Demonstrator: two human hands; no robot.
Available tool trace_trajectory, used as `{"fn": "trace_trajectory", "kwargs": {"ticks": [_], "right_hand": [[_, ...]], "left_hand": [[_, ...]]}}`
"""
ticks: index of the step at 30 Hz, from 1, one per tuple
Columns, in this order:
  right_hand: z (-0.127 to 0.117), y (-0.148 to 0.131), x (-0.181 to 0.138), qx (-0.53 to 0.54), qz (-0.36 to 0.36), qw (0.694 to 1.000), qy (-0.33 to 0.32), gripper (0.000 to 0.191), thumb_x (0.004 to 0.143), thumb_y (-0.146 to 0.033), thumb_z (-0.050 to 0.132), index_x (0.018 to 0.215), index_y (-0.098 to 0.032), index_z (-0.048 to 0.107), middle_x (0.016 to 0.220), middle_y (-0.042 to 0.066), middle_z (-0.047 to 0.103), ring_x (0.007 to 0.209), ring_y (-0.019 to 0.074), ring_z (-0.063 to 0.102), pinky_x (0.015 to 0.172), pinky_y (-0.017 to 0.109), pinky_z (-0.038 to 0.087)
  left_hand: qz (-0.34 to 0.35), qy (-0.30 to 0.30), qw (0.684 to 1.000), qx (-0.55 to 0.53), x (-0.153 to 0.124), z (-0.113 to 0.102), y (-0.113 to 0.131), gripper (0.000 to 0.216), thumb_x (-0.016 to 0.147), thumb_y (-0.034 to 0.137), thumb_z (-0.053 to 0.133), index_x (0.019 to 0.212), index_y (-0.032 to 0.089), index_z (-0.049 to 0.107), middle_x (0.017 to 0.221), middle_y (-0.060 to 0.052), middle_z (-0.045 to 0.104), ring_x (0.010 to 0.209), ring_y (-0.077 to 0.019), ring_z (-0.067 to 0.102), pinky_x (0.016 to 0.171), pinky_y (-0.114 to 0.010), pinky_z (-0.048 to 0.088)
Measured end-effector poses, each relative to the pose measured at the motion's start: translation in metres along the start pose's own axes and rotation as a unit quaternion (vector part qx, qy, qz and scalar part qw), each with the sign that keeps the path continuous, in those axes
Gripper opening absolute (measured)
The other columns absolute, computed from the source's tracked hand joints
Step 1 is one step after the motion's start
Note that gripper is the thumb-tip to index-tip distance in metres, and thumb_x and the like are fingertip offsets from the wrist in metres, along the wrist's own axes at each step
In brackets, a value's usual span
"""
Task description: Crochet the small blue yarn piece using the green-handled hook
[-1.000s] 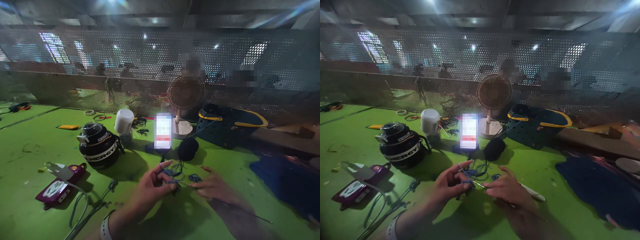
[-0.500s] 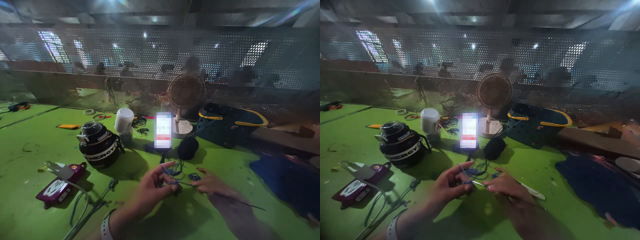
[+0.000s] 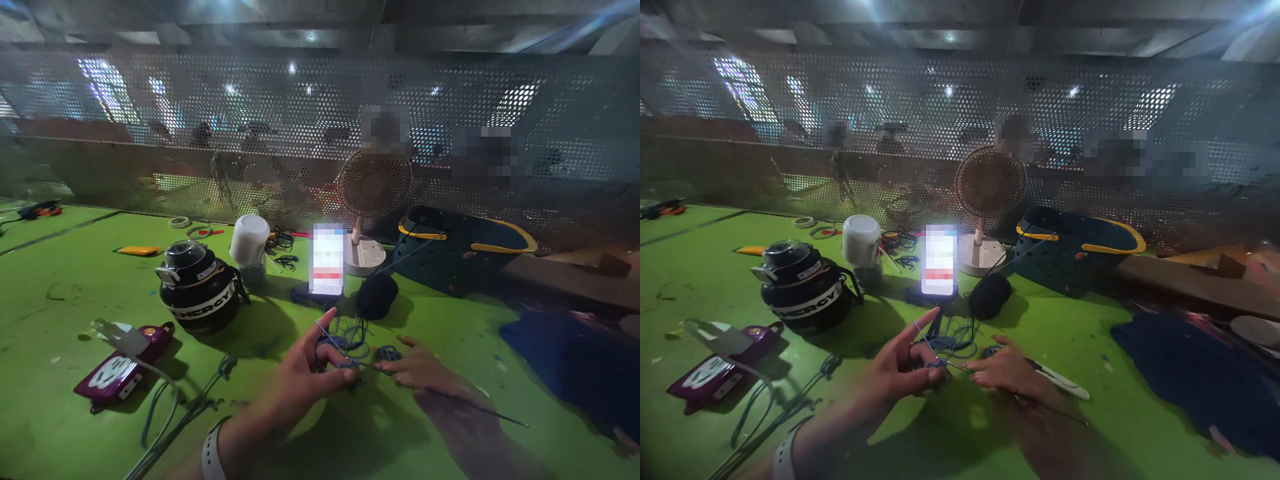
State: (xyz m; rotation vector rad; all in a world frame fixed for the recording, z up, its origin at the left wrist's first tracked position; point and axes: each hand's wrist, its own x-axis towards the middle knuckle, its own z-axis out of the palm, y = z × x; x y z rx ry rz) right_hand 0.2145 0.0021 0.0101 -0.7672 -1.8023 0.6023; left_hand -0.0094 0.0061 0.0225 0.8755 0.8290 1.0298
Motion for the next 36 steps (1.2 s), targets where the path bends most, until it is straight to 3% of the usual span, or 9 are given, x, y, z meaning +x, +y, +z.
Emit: {"fn": "trace_trajectory", "kwargs": {"ticks": [6, 17, 23, 28, 36], "right_hand": [[-0.008, -0.002, 0.005, 0.021, -0.005, 0.999, -0.027, 0.018, 0.093, -0.037, 0.057, 0.100, -0.039, 0.073, 0.098, -0.001, 0.079, 0.087, 0.0234, 0.074, 0.109, 0.054, 0.036], [-0.013, -0.016, 0.011, 0.034, 0.022, 0.999, -0.011, 0.029, 0.083, -0.019, 0.068, 0.097, -0.043, 0.074, 0.091, -0.006, 0.079, 0.080, 0.0239, 0.074, 0.106, 0.056, 0.040], [-0.014, -0.013, 0.010, 0.053, 0.039, 0.998, 0.005, 0.018, 0.087, -0.022, 0.065, 0.095, -0.033, 0.076, 0.092, 0.001, 0.079, 0.086, 0.0248, 0.073, 0.104, 0.057, 0.042], [-0.013, -0.007, 0.003, 0.058, 0.071, 0.996, 0.005, 0.019, 0.090, -0.020, 0.062, 0.099, -0.032, 0.074, 0.098, 0.000, 0.078, 0.107, 0.0227, 0.067, 0.107, 0.046, 0.043], [-0.016, -0.006, 0.007, 0.044, 0.010, 0.999, -0.031, 0.020, 0.092, -0.021, 0.060, 0.103, -0.033, 0.072, 0.097, 0.000, 0.078, 0.093, 0.0211, 0.071, 0.110, 0.053, 0.037]], "left_hand": [[0.006, -0.013, 1.000, -0.002, -0.001, -0.001, 0.005, 0.097, 0.065, 0.018, 0.085, 0.147, 0.013, 0.033, 0.068, 0.003, 0.062, 0.061, -0.0085, 0.053, 0.057, -0.021, 0.036], [0.031, -0.008, 0.999, -0.003, 0.003, -0.001, -0.001, 0.087, 0.062, 0.018, 0.087, 0.139, 0.015, 0.047, 0.067, 0.004, 0.064, 0.060, -0.0083, 0.057, 0.057, -0.021, 0.040], [0.037, -0.001, 0.999, 0.006, 0.002, 0.002, 0.001, 0.085, 0.062, 0.019, 0.087, 0.138, 0.015, 0.048, 0.067, 0.003, 0.065, 0.059, -0.0088, 0.058, 0.054, -0.020, 0.041], [0.051, 0.001, 0.999, 0.011, 0.001, 0.004, 0.000, 0.083, 0.062, 0.019, 0.087, 0.136, 0.014, 0.049, 0.066, 0.003, 0.065, 0.060, -0.0101, 0.059, 0.053, -0.021, 0.041], [0.044, -0.010, 0.999, 0.017, 0.002, 0.001, 0.000, 0.082, 0.064, 0.020, 0.087, 0.136, 0.016, 0.050, 0.067, 0.003, 0.063, 0.061, -0.0099, 0.057, 0.056, -0.022, 0.042]]}}
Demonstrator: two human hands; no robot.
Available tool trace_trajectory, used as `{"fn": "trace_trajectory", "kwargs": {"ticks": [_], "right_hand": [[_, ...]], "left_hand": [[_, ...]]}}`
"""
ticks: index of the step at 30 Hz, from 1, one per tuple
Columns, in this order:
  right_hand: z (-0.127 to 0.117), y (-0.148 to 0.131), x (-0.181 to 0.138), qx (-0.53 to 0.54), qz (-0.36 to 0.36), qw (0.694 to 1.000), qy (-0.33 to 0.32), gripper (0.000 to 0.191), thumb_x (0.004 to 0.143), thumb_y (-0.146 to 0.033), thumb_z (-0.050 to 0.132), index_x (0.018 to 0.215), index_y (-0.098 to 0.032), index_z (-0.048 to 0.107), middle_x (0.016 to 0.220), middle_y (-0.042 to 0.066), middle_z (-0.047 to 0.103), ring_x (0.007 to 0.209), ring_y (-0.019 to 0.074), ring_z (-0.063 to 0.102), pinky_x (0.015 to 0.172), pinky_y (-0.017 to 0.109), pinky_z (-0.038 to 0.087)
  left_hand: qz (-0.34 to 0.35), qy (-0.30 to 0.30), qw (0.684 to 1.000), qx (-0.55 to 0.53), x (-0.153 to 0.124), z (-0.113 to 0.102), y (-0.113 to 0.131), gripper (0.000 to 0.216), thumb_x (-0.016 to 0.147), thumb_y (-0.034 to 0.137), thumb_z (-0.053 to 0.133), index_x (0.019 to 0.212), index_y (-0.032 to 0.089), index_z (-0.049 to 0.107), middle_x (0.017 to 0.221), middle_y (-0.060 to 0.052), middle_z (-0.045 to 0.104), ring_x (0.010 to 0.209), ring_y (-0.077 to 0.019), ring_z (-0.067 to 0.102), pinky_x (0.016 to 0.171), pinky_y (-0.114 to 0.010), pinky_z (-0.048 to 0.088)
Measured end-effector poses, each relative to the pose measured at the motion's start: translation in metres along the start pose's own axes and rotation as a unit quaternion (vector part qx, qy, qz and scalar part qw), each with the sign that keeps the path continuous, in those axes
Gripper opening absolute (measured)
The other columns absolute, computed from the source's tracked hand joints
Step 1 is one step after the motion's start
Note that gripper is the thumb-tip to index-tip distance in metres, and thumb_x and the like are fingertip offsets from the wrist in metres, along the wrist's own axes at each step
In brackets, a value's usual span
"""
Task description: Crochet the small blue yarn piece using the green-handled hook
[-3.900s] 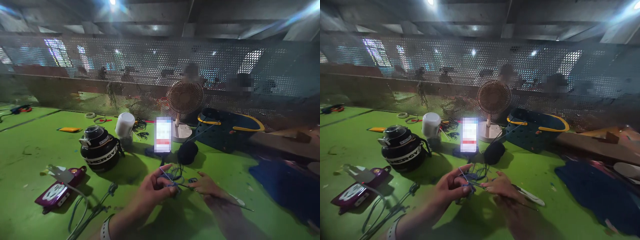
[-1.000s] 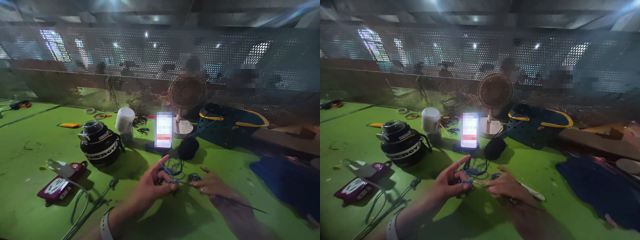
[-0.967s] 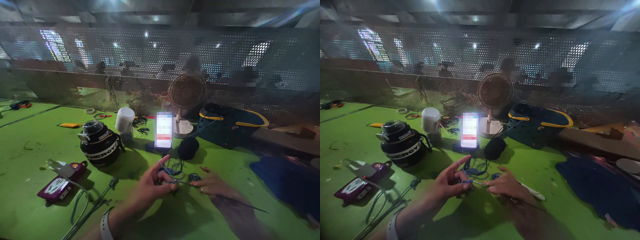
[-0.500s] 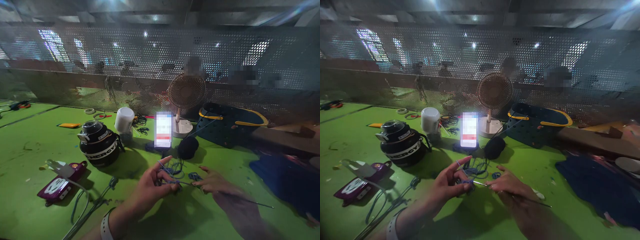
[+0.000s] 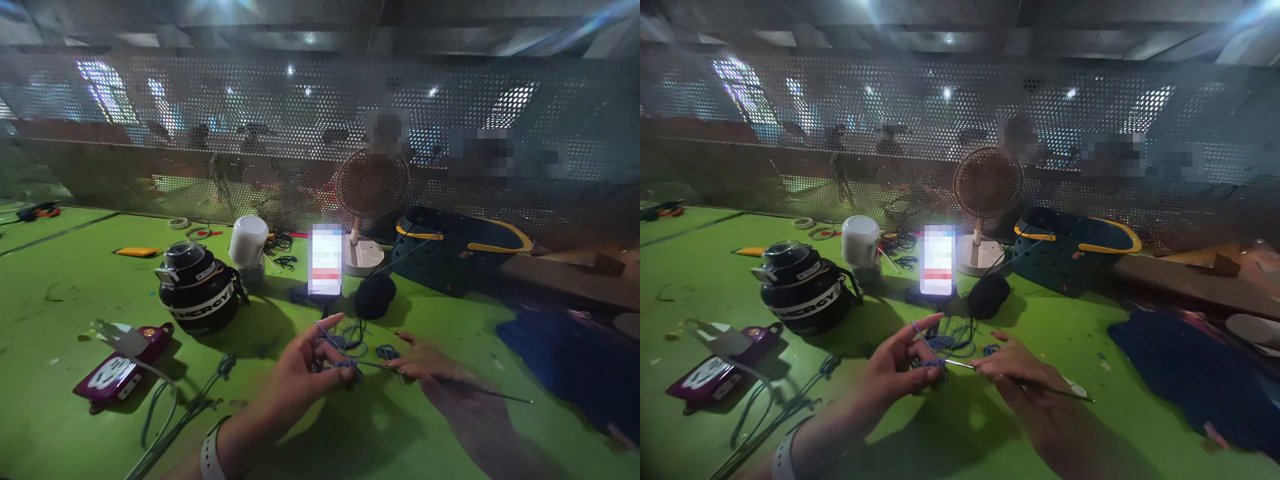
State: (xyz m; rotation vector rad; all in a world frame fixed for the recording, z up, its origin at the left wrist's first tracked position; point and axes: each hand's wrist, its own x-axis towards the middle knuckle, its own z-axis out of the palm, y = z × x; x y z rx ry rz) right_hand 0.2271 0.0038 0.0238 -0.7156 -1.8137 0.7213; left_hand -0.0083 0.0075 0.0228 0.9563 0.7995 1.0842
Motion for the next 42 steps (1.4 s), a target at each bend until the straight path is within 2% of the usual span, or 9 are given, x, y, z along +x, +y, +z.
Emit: {"fn": "trace_trajectory", "kwargs": {"ticks": [3, 9, 16, 20, 25, 29, 32, 39, 42], "right_hand": [[-0.002, -0.001, 0.001, -0.009, 0.014, 1.000, -0.010, 0.020, 0.092, -0.021, 0.060, 0.103, -0.033, 0.072, 0.099, 0.000, 0.078, 0.097, 0.0214, 0.071, 0.111, 0.052, 0.036], [0.002, -0.008, 0.003, 0.027, 0.045, 0.998, 0.031, 0.014, 0.091, -0.028, 0.062, 0.096, -0.033, 0.075, 0.091, 0.001, 0.079, 0.091, 0.0221, 0.072, 0.107, 0.052, 0.041], [0.004, 0.014, -0.007, 0.073, 0.141, 0.982, 0.099, 0.009, 0.084, -0.034, 0.070, 0.084, -0.030, 0.078, 0.086, 0.004, 0.079, 0.102, 0.0268, 0.070, 0.088, 0.041, 0.056], [0.005, 0.020, -0.010, 0.141, 0.226, 0.955, 0.130, 0.011, 0.078, -0.038, 0.075, 0.077, -0.028, 0.078, 0.087, 0.007, 0.078, 0.101, 0.0290, 0.069, 0.071, 0.035, 0.059], [0.015, 0.011, -0.002, 0.264, 0.308, 0.902, 0.148, 0.020, 0.068, -0.043, 0.082, 0.072, -0.025, 0.077, 0.080, 0.006, 0.078, 0.088, 0.0248, 0.073, 0.072, 0.032, 0.057], [0.030, 0.009, 0.000, 0.322, 0.358, 0.850, 0.214, 0.025, 0.064, -0.045, 0.085, 0.072, -0.023, 0.075, 0.072, 0.003, 0.076, 0.071, 0.0191, 0.072, 0.066, 0.028, 0.059], [0.039, 0.015, -0.001, 0.363, 0.378, 0.816, 0.244, 0.026, 0.061, -0.042, 0.087, 0.070, -0.022, 0.074, 0.070, 0.002, 0.076, 0.070, 0.0194, 0.074, 0.068, 0.027, 0.061], [0.049, 0.026, -0.007, 0.376, 0.375, 0.795, 0.292, 0.025, 0.062, -0.040, 0.087, 0.071, -0.021, 0.073, 0.074, 0.003, 0.078, 0.070, 0.0217, 0.075, 0.068, 0.032, 0.063], [0.048, 0.027, -0.010, 0.364, 0.365, 0.809, 0.281, 0.021, 0.067, -0.039, 0.084, 0.074, -0.022, 0.074, 0.080, 0.003, 0.079, 0.075, 0.0215, 0.076, 0.072, 0.032, 0.063]], "left_hand": [[0.002, 0.001, 1.000, -0.006, -0.001, 0.002, 0.003, 0.080, 0.064, 0.020, 0.086, 0.135, 0.015, 0.050, 0.066, 0.003, 0.063, 0.061, -0.0098, 0.056, 0.057, -0.022, 0.042], [-0.012, 0.013, 1.000, -0.017, -0.003, 0.005, 0.006, 0.079, 0.062, 0.018, 0.087, 0.133, 0.014, 0.053, 0.067, 0.003, 0.064, 0.064, -0.0114, 0.059, 0.059, -0.023, 0.043], [-0.004, 0.008, 1.000, 0.002, -0.002, 0.001, 0.000, 0.077, 0.063, 0.021, 0.087, 0.133, 0.017, 0.054, 0.069, 0.003, 0.063, 0.064, -0.0100, 0.057, 0.059, -0.022, 0.042], [-0.006, 0.010, 1.000, -0.009, 0.000, 0.001, -0.001, 0.076, 0.063, 0.020, 0.087, 0.132, 0.017, 0.055, 0.069, 0.003, 0.063, 0.064, -0.0103, 0.058, 0.058, -0.021, 0.044], [-0.002, 0.007, 1.000, -0.013, 0.000, 0.003, -0.002, 0.075, 0.062, 0.018, 0.087, 0.131, 0.017, 0.056, 0.069, 0.002, 0.064, 0.065, -0.0110, 0.060, 0.060, -0.022, 0.045], [0.008, 0.020, 1.000, -0.007, -0.001, 0.004, -0.004, 0.071, 0.062, 0.021, 0.087, 0.127, 0.017, 0.060, 0.067, 0.003, 0.062, 0.062, -0.0102, 0.058, 0.059, -0.022, 0.045], [0.016, 0.035, 0.999, 0.001, 0.000, 0.005, -0.005, 0.066, 0.062, 0.023, 0.087, 0.123, 0.018, 0.063, 0.065, 0.004, 0.061, 0.058, -0.0085, 0.054, 0.055, -0.020, 0.043], [0.026, 0.070, 0.997, 0.002, -0.003, 0.009, -0.004, 0.063, 0.064, 0.023, 0.085, 0.123, 0.019, 0.063, 0.064, 0.004, 0.060, 0.057, -0.0092, 0.050, 0.052, -0.021, 0.039], [0.032, 0.065, 0.997, 0.004, -0.002, 0.008, -0.004, 0.062, 0.064, 0.024, 0.086, 0.122, 0.020, 0.064, 0.065, 0.004, 0.060, 0.058, -0.0095, 0.051, 0.056, -0.022, 0.040]]}}
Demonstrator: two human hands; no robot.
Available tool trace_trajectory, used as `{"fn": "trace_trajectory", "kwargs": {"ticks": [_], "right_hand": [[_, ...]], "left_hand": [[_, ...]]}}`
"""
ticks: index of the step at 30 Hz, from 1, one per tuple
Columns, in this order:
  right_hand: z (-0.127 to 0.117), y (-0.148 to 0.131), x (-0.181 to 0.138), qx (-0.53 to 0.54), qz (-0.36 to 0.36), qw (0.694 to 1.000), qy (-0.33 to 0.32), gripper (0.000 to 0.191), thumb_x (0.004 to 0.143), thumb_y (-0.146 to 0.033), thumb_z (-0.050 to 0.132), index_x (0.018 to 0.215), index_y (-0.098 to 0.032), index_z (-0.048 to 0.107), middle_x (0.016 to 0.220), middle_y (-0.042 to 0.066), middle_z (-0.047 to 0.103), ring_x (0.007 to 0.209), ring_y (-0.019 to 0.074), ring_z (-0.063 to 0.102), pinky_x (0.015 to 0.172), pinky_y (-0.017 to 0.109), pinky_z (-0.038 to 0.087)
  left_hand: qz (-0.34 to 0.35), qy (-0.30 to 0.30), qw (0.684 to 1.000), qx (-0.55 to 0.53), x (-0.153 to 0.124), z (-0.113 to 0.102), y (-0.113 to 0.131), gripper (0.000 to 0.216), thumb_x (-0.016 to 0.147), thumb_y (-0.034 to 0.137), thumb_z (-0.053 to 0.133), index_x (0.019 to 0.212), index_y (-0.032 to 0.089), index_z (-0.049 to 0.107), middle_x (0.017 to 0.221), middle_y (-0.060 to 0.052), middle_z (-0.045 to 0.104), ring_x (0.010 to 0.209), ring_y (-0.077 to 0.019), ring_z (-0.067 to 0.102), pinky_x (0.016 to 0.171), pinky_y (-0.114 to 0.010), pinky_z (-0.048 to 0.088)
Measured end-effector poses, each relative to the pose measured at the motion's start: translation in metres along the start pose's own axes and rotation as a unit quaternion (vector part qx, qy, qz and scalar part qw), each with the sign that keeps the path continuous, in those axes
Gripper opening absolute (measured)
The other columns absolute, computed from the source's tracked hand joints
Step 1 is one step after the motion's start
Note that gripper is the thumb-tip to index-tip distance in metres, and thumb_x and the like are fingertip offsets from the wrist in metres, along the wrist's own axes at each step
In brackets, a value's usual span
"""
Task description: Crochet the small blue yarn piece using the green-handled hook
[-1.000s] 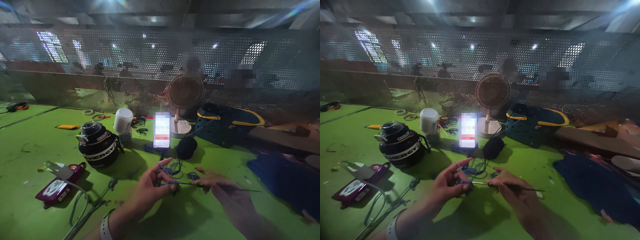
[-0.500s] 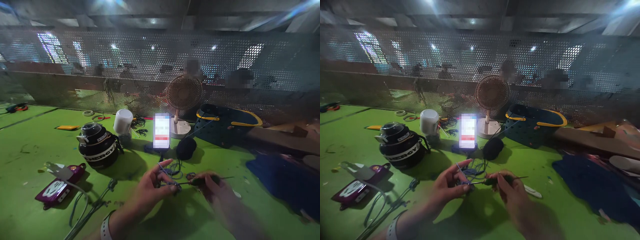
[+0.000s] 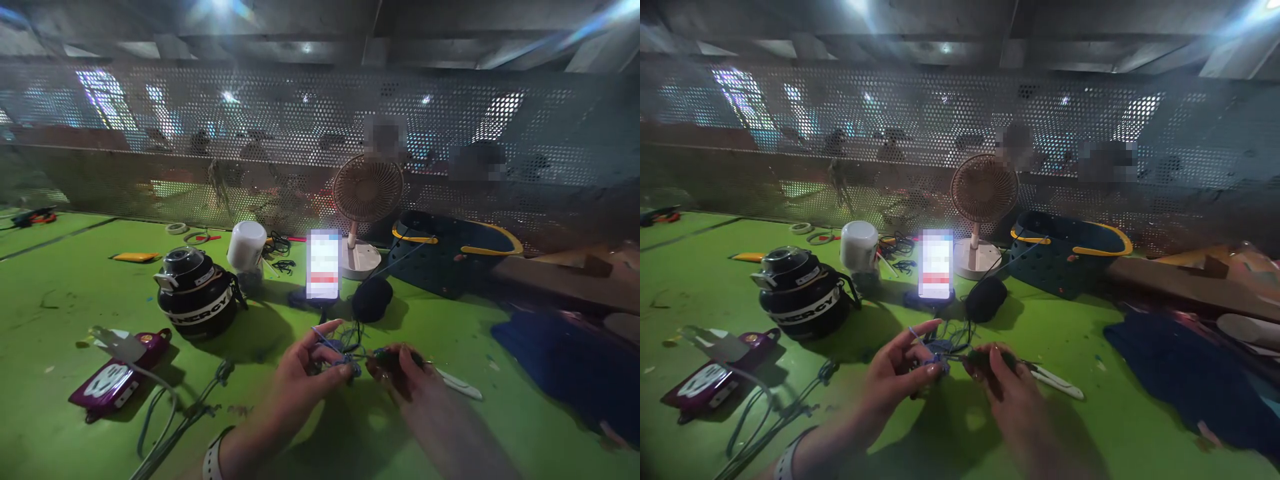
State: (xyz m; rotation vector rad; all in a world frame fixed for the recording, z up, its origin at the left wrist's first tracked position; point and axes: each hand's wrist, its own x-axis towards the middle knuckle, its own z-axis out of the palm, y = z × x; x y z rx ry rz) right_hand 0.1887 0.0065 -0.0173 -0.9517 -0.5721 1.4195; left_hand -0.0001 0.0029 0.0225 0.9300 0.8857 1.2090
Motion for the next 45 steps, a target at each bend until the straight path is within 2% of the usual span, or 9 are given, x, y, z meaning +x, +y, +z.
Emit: {"fn": "trace_trajectory", "kwargs": {"ticks": [7, 15, 26, 29, 32, 34, 40, 42, 45], "right_hand": [[-0.013, -0.013, 0.009, -0.093, -0.037, 0.992, -0.077, 0.020, 0.073, -0.043, 0.079, 0.075, -0.023, 0.074, 0.076, 0.003, 0.078, 0.074, 0.0233, 0.075, 0.071, 0.035, 0.062], [-0.002, -0.016, -0.001, -0.075, -0.051, 0.995, -0.033, 0.019, 0.070, -0.041, 0.082, 0.074, -0.023, 0.074, 0.077, 0.002, 0.077, 0.073, 0.0186, 0.073, 0.067, 0.027, 0.060], [0.005, -0.002, -0.004, 0.013, 0.046, 0.997, -0.052, 0.019, 0.071, -0.041, 0.081, 0.075, -0.023, 0.074, 0.080, 0.001, 0.077, 0.077, 0.0193, 0.073, 0.076, 0.032, 0.061], [0.004, 0.005, -0.006, -0.081, -0.055, 0.994, -0.055, 0.018, 0.080, -0.045, 0.072, 0.079, -0.027, 0.074, 0.078, 0.002, 0.077, 0.072, 0.0207, 0.074, 0.064, 0.033, 0.061], [-0.002, 0.003, -0.007, -0.248, -0.200, 0.944, -0.087, 0.020, 0.089, -0.042, 0.062, 0.089, -0.028, 0.075, 0.080, 0.005, 0.078, 0.071, 0.0227, 0.073, 0.061, 0.034, 0.060], [-0.006, -0.001, -0.003, -0.290, -0.255, 0.915, -0.117, 0.013, 0.086, -0.039, 0.067, 0.089, -0.030, 0.076, 0.092, 0.004, 0.079, 0.085, 0.0243, 0.073, 0.075, 0.038, 0.059], [-0.010, -0.001, 0.018, -0.413, -0.454, 0.754, -0.235, 0.019, 0.086, -0.052, 0.062, 0.088, -0.038, 0.075, 0.091, -0.004, 0.080, 0.072, 0.0198, 0.073, 0.085, 0.040, 0.056], [-0.009, 0.001, 0.017, -0.421, -0.468, 0.741, -0.234, 0.022, 0.091, -0.050, 0.055, 0.094, -0.039, 0.074, 0.093, -0.003, 0.079, 0.073, 0.0213, 0.073, 0.086, 0.043, 0.056], [-0.005, -0.002, 0.006, -0.396, -0.460, 0.765, -0.214, 0.021, 0.092, -0.046, 0.054, 0.098, -0.039, 0.073, 0.093, -0.002, 0.079, 0.079, 0.0245, 0.074, 0.089, 0.048, 0.055]], "left_hand": [[-0.001, -0.002, 1.000, -0.010, -0.002, 0.002, 0.003, 0.061, 0.064, 0.021, 0.085, 0.122, 0.019, 0.064, 0.065, 0.004, 0.059, 0.057, -0.0083, 0.049, 0.055, -0.022, 0.039], [0.001, -0.012, 1.000, 0.017, -0.001, 0.000, 0.002, 0.063, 0.065, 0.022, 0.085, 0.124, 0.019, 0.062, 0.067, 0.003, 0.060, 0.058, -0.0085, 0.049, 0.050, -0.020, 0.036], [-0.010, -0.038, 0.999, -0.034, -0.001, 0.001, -0.004, 0.061, 0.062, 0.024, 0.088, 0.119, 0.019, 0.065, 0.067, 0.004, 0.061, 0.061, -0.0080, 0.054, 0.060, -0.020, 0.043], [0.008, -0.028, 0.999, -0.040, -0.003, 0.005, -0.011, 0.060, 0.064, 0.026, 0.087, 0.119, 0.019, 0.065, 0.067, 0.003, 0.063, 0.068, -0.0106, 0.058, 0.069, -0.023, 0.046], [0.010, -0.002, 0.999, -0.051, -0.004, 0.009, -0.020, 0.062, 0.064, 0.027, 0.087, 0.121, 0.020, 0.063, 0.065, 0.004, 0.064, 0.069, -0.0113, 0.060, 0.075, -0.026, 0.046], [0.012, 0.009, 0.998, -0.059, -0.005, 0.011, -0.025, 0.066, 0.063, 0.028, 0.088, 0.122, 0.020, 0.062, 0.065, 0.004, 0.065, 0.068, -0.0118, 0.061, 0.076, -0.026, 0.047], [0.010, -0.018, 0.997, -0.070, -0.007, 0.010, -0.027, 0.072, 0.059, 0.032, 0.090, 0.124, 0.018, 0.061, 0.067, 0.002, 0.065, 0.071, -0.0152, 0.062, 0.078, -0.030, 0.048], [0.011, -0.016, 0.998, -0.053, -0.007, 0.009, -0.023, 0.070, 0.060, 0.033, 0.089, 0.123, 0.018, 0.063, 0.070, 0.001, 0.065, 0.076, -0.0164, 0.062, 0.082, -0.032, 0.046], [0.014, -0.026, 0.999, -0.032, -0.008, 0.007, -0.016, 0.069, 0.061, 0.034, 0.088, 0.124, 0.020, 0.063, 0.079, -0.002, 0.067, 0.083, -0.0177, 0.062, 0.084, -0.032, 0.044]]}}
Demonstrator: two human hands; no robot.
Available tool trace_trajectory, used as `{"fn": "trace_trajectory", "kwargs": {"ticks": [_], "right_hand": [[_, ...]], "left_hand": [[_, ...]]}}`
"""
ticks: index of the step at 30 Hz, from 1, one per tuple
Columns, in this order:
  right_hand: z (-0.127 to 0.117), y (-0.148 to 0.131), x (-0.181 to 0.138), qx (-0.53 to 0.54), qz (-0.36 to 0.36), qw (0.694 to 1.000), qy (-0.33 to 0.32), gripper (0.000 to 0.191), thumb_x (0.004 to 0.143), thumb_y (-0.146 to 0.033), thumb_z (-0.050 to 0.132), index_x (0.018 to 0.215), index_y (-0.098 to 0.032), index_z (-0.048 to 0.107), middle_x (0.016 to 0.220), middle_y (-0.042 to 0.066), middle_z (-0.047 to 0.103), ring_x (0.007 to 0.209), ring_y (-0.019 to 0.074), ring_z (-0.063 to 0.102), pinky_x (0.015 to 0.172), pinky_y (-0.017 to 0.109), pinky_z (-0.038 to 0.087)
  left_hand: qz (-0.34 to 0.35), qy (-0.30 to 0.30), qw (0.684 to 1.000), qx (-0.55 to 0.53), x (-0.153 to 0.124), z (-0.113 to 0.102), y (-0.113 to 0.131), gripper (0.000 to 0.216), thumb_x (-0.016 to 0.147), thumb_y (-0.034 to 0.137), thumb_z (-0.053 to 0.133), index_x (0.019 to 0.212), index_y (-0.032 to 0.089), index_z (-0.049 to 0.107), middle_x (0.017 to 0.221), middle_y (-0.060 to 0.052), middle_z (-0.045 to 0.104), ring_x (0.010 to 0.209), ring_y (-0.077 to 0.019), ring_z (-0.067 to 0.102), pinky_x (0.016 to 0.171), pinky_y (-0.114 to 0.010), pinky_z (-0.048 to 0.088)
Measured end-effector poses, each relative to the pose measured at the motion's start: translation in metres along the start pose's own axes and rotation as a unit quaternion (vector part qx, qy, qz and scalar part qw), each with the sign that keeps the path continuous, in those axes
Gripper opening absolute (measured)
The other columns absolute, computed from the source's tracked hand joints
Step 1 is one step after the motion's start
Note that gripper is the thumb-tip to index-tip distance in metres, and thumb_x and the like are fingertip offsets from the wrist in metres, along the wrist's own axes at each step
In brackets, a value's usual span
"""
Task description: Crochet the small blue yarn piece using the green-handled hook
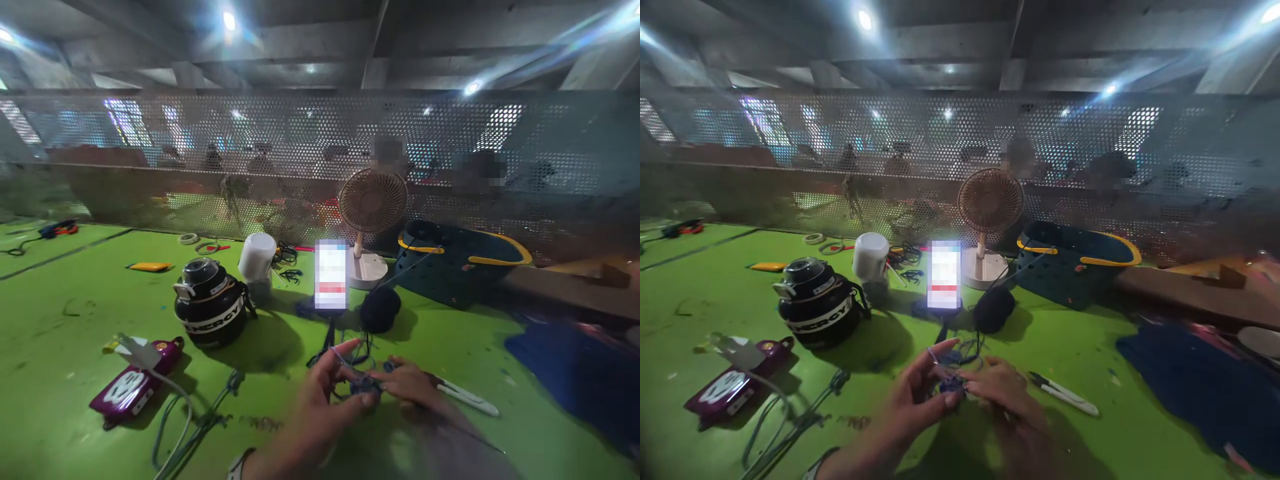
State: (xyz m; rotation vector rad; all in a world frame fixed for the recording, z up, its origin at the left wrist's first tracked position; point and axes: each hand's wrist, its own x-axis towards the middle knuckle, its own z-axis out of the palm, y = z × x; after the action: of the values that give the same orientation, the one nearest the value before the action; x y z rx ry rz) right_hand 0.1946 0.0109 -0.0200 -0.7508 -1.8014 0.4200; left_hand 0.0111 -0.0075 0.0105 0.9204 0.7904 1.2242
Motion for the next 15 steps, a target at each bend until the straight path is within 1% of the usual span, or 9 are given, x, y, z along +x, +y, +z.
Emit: {"fn": "trace_trajectory", "kwargs": {"ticks": [3, 6, 9, 11, 13, 15], "right_hand": [[-0.002, -0.015, 0.000, 0.029, 0.060, 0.997, 0.027, 0.020, 0.093, -0.041, 0.055, 0.097, -0.035, 0.074, 0.095, 0.001, 0.078, 0.087, 0.0259, 0.073, 0.094, 0.050, 0.052], [-0.002, -0.021, 0.000, 0.051, 0.113, 0.991, 0.041, 0.016, 0.092, -0.035, 0.058, 0.096, -0.032, 0.073, 0.096, 0.002, 0.078, 0.096, 0.0249, 0.071, 0.093, 0.045, 0.053], [0.000, -0.019, -0.003, 0.081, 0.120, 0.988, 0.059, 0.014, 0.092, -0.032, 0.060, 0.096, -0.032, 0.073, 0.095, 0.002, 0.077, 0.098, 0.0231, 0.070, 0.085, 0.037, 0.057], [0.002, -0.019, -0.004, 0.106, 0.130, 0.984, 0.063, 0.014, 0.092, -0.030, 0.059, 0.098, -0.033, 0.072, 0.097, 0.000, 0.076, 0.098, 0.0206, 0.070, 0.082, 0.032, 0.057], [0.003, -0.021, -0.003, 0.118, 0.141, 0.981, 0.057, 0.015, 0.093, -0.029, 0.059, 0.100, -0.035, 0.071, 0.100, -0.002, 0.075, 0.099, 0.0179, 0.068, 0.085, 0.030, 0.056], [0.003, -0.026, -0.001, 0.122, 0.132, 0.982, 0.053, 0.015, 0.093, -0.030, 0.059, 0.100, -0.035, 0.071, 0.101, -0.003, 0.075, 0.099, 0.0163, 0.067, 0.088, 0.028, 0.055]], "left_hand": [[-0.007, -0.007, 1.000, 0.001, 0.000, -0.001, 0.005, 0.064, 0.065, 0.033, 0.086, 0.123, 0.020, 0.063, 0.082, -0.002, 0.066, 0.083, -0.0170, 0.061, 0.082, -0.031, 0.045], [-0.017, -0.008, 1.000, -0.008, 0.001, -0.001, 0.007, 0.060, 0.068, 0.032, 0.085, 0.122, 0.019, 0.063, 0.079, 0.000, 0.064, 0.080, -0.0151, 0.060, 0.078, -0.029, 0.047], [-0.011, -0.011, 1.000, -0.010, 0.001, -0.001, 0.005, 0.057, 0.070, 0.030, 0.083, 0.122, 0.020, 0.063, 0.076, 0.001, 0.066, 0.078, -0.0135, 0.062, 0.080, -0.028, 0.048], [0.000, -0.009, 1.000, -0.008, 0.001, 0.000, 0.004, 0.056, 0.070, 0.028, 0.083, 0.121, 0.021, 0.063, 0.071, 0.003, 0.066, 0.074, -0.0125, 0.063, 0.082, -0.028, 0.048], [0.005, -0.007, 1.000, -0.012, 0.002, 0.000, 0.001, 0.055, 0.070, 0.026, 0.084, 0.121, 0.021, 0.063, 0.069, 0.004, 0.067, 0.072, -0.0119, 0.064, 0.082, -0.028, 0.048], [0.003, -0.001, 1.000, -0.022, 0.002, 0.000, -0.002, 0.056, 0.068, 0.027, 0.085, 0.119, 0.020, 0.064, 0.069, 0.004, 0.068, 0.072, -0.0122, 0.065, 0.081, -0.028, 0.049]]}}
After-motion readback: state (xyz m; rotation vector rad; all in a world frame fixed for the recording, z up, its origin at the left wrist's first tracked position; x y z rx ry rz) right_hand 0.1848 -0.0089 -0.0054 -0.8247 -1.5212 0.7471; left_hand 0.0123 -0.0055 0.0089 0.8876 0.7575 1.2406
